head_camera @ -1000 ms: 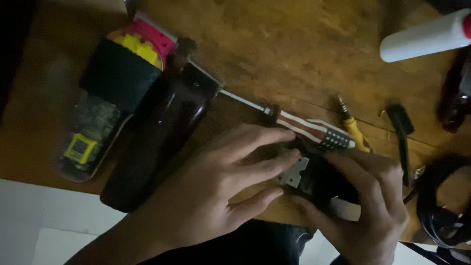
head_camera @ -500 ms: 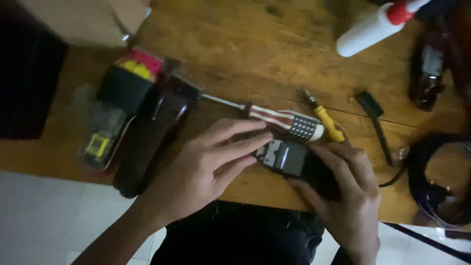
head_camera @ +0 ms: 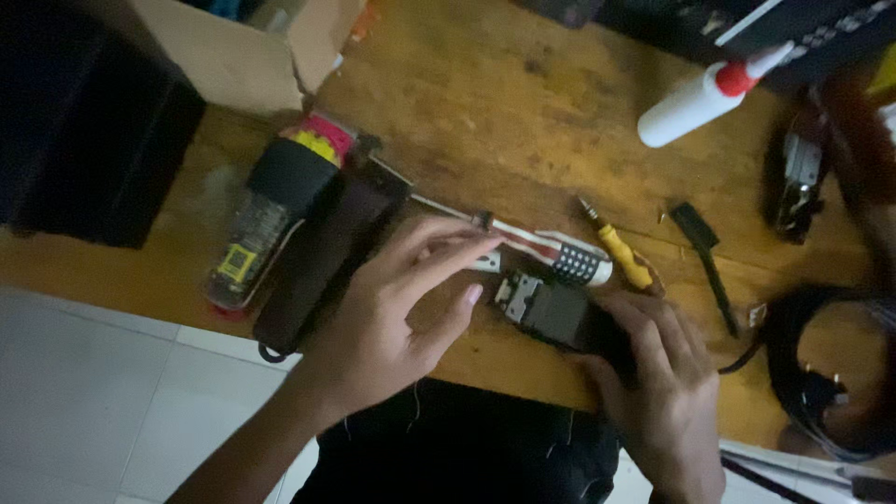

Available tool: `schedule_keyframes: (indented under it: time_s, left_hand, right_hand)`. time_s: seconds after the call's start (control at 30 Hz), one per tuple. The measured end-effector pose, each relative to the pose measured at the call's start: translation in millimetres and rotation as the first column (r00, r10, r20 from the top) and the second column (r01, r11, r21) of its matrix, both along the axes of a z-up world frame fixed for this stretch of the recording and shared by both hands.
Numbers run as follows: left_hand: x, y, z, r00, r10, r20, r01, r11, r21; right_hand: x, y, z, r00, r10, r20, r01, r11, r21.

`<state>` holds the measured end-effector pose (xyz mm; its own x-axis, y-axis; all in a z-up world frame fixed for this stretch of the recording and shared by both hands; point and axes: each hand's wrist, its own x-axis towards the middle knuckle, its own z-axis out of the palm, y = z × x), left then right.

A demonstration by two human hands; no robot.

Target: The person cleans hair clipper blades with a small brush and assembles them onto the clipper body using a screwdriver.

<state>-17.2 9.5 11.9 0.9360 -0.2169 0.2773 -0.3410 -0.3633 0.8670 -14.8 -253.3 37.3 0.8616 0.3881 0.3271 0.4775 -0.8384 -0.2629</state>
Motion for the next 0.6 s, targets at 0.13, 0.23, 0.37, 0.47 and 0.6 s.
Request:
schedule_keyframes:
  time_s: [0.13, 0.23, 0.37, 0.47, 0.6]
  left_hand:
    - [-19.6, -27.2, -3.8, 0.952, 0.306, 0.028, -0.288, 0.921, -0.261]
    - [-42.2, -73.8, 3.2, 0.936, 0.294, -0.194, -0.352, 0.783, -0.513]
    - [-40.5, -118.1, 16.7, 0.96, -0.167, -0.225, -0.153, 0.359, -0.921]
    - [-28.5, -142.8, 12.2, 0.957, -0.243, -0.157, -0.116, 0.174, -0.978]
    - [-23.1, -157.4, -13.7, 0.989, -0.101, -0.112, -0.091, 0.189, -0.978]
  right_hand:
    - [-7.1, 0.9, -4.0, 0.997, -0.07, 0.017, 0.07, 0.997, 0.026]
    - [-11.4, 2.1, -5.5, 0.99, -0.105, 0.099, 0.09, 0.986, 0.141]
    - [-16.6, 8.5, -3.1, 0.964, -0.159, 0.212, 0.106, 0.964, 0.244]
    - [-18.8, 8.5, 0.3, 0.956, -0.143, 0.256, 0.08, 0.967, 0.243]
    - [-18.5, -6.4, 24.0, 0.992, 0.021, 0.124, -0.057, 0.953, 0.296]
